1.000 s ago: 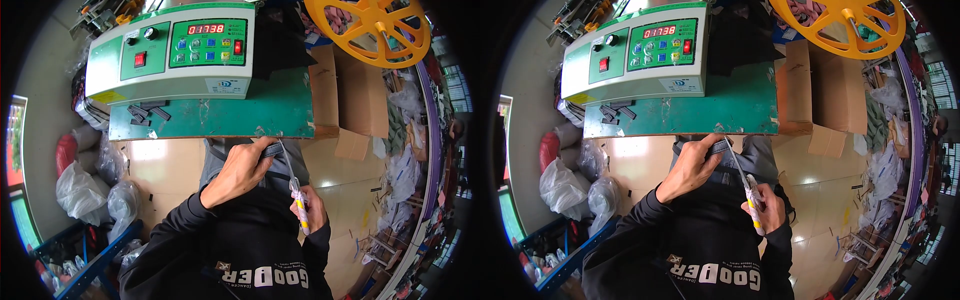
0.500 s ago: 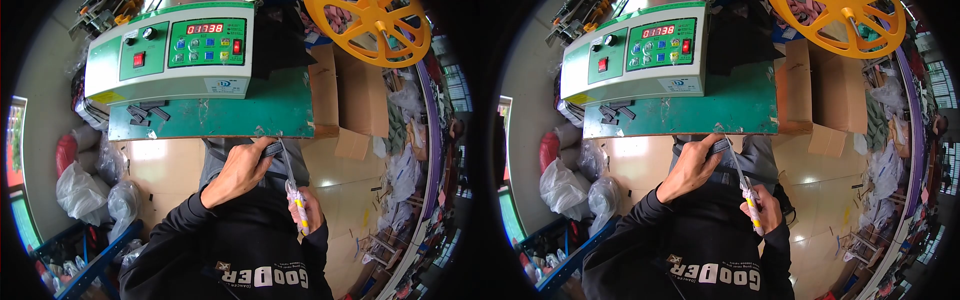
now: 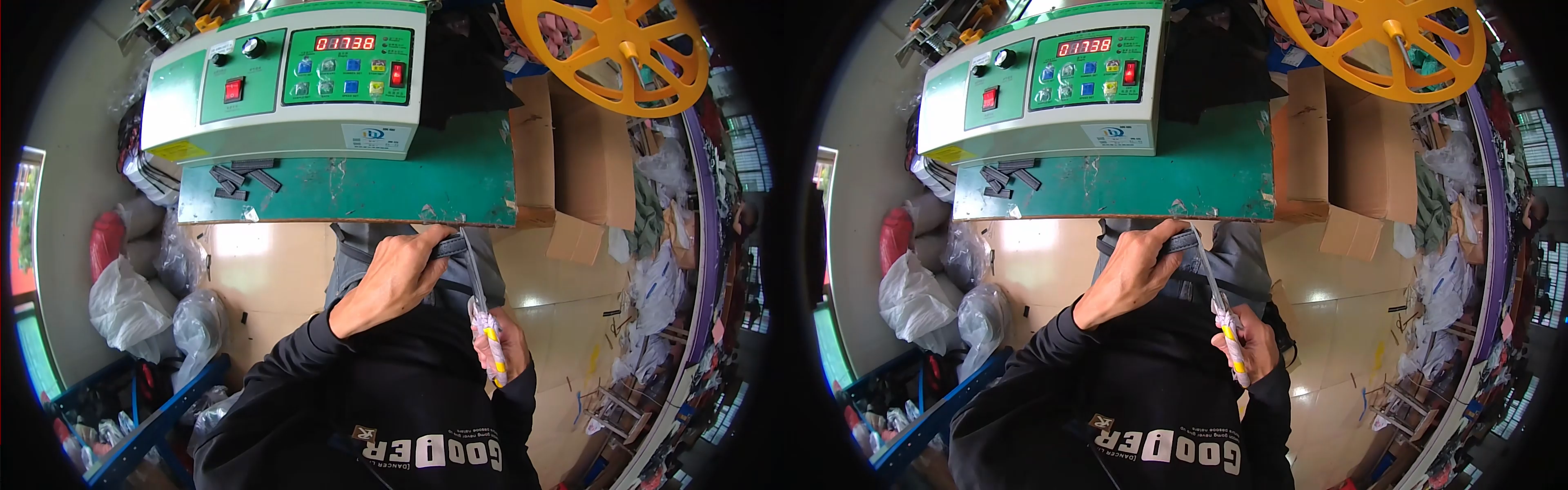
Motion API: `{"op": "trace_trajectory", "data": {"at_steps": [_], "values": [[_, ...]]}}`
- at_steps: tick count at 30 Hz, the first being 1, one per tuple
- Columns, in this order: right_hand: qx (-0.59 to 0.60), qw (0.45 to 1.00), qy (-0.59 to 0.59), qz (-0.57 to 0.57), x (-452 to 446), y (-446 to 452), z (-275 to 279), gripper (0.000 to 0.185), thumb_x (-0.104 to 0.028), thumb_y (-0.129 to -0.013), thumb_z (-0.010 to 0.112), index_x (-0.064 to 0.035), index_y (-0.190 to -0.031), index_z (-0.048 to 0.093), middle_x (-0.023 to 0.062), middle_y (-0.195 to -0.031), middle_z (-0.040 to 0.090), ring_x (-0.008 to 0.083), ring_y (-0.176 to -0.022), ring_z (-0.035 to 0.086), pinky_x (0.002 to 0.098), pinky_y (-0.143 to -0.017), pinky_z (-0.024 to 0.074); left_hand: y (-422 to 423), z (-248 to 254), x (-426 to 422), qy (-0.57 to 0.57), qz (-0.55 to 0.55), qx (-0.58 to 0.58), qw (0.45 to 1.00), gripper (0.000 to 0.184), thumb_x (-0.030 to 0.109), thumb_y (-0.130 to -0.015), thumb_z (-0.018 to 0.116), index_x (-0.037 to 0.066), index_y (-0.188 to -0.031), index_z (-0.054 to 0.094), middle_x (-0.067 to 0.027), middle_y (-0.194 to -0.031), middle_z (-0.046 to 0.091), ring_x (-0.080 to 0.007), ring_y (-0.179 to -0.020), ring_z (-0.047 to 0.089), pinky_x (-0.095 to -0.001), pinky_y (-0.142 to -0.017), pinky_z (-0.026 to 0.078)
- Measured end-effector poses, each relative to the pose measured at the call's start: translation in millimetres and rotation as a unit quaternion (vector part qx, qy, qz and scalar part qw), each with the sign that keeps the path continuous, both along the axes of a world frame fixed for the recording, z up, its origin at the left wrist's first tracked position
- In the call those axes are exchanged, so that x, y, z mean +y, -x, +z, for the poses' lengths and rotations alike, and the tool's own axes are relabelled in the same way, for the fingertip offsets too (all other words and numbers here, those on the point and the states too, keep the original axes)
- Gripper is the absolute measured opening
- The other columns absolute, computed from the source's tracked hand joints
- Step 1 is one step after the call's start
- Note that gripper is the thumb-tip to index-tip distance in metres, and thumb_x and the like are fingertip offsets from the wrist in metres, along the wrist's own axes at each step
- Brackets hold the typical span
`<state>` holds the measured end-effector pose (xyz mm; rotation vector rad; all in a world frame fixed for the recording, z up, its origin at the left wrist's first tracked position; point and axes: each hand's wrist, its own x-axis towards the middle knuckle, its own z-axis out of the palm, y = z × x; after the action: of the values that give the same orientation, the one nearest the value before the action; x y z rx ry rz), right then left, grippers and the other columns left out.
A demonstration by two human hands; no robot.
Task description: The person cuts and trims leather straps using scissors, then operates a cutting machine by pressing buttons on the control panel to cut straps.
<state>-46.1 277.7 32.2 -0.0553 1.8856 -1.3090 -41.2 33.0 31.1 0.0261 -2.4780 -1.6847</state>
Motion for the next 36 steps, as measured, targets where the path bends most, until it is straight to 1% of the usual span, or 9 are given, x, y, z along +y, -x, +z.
{"op": "trace_trajectory", "data": {"at_steps": [12,16,21,26,29,30,31,34,36], "values": [[-0.001,0.998,0.062,-0.001,-9,1,-1,0.021,-0.02,-0.081,0.061,-0.0048,-0.092,0.053,0.0009,-0.058,0.051,0.0072,-0.04,0.036,0.0211,-0.041,0.0284,-1,3,-3,0.015,0.004,-0.009,1.0,0.029,-0.005,-0.074,0.054,-0.006,-0.103,0.054,-0.0164,-0.067,0.056,-0.0327,-0.048,0.041,-0.0352,-0.051,0.037],[-0.259,0.947,0.118,-0.151,-16,6,-5,0.02,-0.021,-0.084,0.058,-0.003,-0.091,0.053,0.0007,-0.056,0.049,0.0073,-0.04,0.035,0.0218,-0.039,0.0298,-1,1,-4,0.012,-0.004,0.005,1.0,0.031,-0.005,-0.073,0.054,-0.005,-0.104,0.054,-0.0162,-0.066,0.056,-0.0329,-0.049,0.042,-0.035,-0.051,0.037],[-0.072,0.989,0.121,-0.038,-25,7,5,0.02,-0.022,-0.087,0.055,-0.0019,-0.09,0.053,0.0021,-0.055,0.049,0.0082,-0.038,0.037,0.0223,-0.038,0.0325,-1,-6,-2,0.014,-0.025,0.011,1.0,0.037,-0.004,-0.071,0.055,-0.002,-0.108,0.054,-0.0176,-0.066,0.057,-0.0364,-0.051,0.046,-0.0368,-0.051,0.038],[-0.099,0.978,0.126,-0.13,-32,25,-7,0.021,-0.022,-0.087,0.056,-0.0015,-0.09,0.053,0.0045,-0.056,0.052,0.0106,-0.037,0.04,0.0216,-0.039,0.0331,-2,1,-3,-0.042,0.009,0.007,0.999,0.028,-0.001,-0.072,0.057,-0.001,-0.1,0.056,-0.0147,-0.065,0.056,-0.0299,-0.049,0.045,-0.0341,-0.051,0.038],[-0.15,0.93,0.295,-0.158,-28,62,-70,0.03,-0.025,-0.082,0.062,-0.0002,-0.097,0.055,0.0072,-0.058,0.054,0.0144,-0.042,0.046,0.0262,-0.04,0.0349,-6,4,-3,-0.079,0.054,-0.011,0.995,0.02,0.002,-0.074,0.059,-0.001,-0.094,0.055,-0.0122,-0.064,0.055,-0.0254,-0.049,0.043,-0.0322,-0.051,0.038],[0.115,0.982,0.115,-0.096,-39,69,-75,0.031,-0.027,-0.082,0.061,-0.0009,-0.098,0.055,0.0089,-0.061,0.057,0.0187,-0.045,0.05,0.0299,-0.042,0.0376,-7,5,-3,-0.096,0.072,-0.016,0.993,0.017,0.003,-0.075,0.059,0.0,-0.091,0.054,-0.0109,-0.064,0.054,-0.0232,-0.05,0.042,-0.0313,-0.051,0.038],[0.373,0.923,-0.084,-0.04,-50,76,-74,0.031,-0.028,-0.083,0.061,-0.0015,-0.099,0.056,0.0106,-0.064,0.06,0.0229,-0.048,0.054,0.0337,-0.044,0.0402,-4,6,-4,-0.113,0.083,-0.014,0.99,0.014,0.004,-0.076,0.06,0.0,-0.088,0.054,-0.0096,-0.063,0.053,-0.021,-0.05,0.042,-0.0304,-0.051,0.038],[0.385,0.892,-0.234,0.01,-86,98,-47,0.038,-0.032,-0.079,0.062,-0.0055,-0.105,0.058,0.0134,-0.078,0.064,0.0326,-0.061,0.059,0.0387,-0.054,0.0457,-4,6,-4,-0.148,0.122,-0.003,0.981,0.016,0.009,-0.079,0.063,0.004,-0.076,0.048,-0.0014,-0.06,0.042,-0.0125,-0.054,0.036,-0.0259,-0.051,0.035],[0.484,0.861,-0.151,-0.031,-104,117,-59,0.039,-0.034,-0.078,0.063,-0.0061,-0.104,0.058,0.0162,-0.087,0.064,0.0343,-0.071,0.06,0.0407,-0.061,0.0475,-4,13,-7,-0.134,0.141,-0.006,0.981,0.017,0.008,-0.08,0.062,0.006,-0.073,0.046,0.0003,-0.06,0.041,-0.01,-0.055,0.034,-0.0235,-0.051,0.033]]}}
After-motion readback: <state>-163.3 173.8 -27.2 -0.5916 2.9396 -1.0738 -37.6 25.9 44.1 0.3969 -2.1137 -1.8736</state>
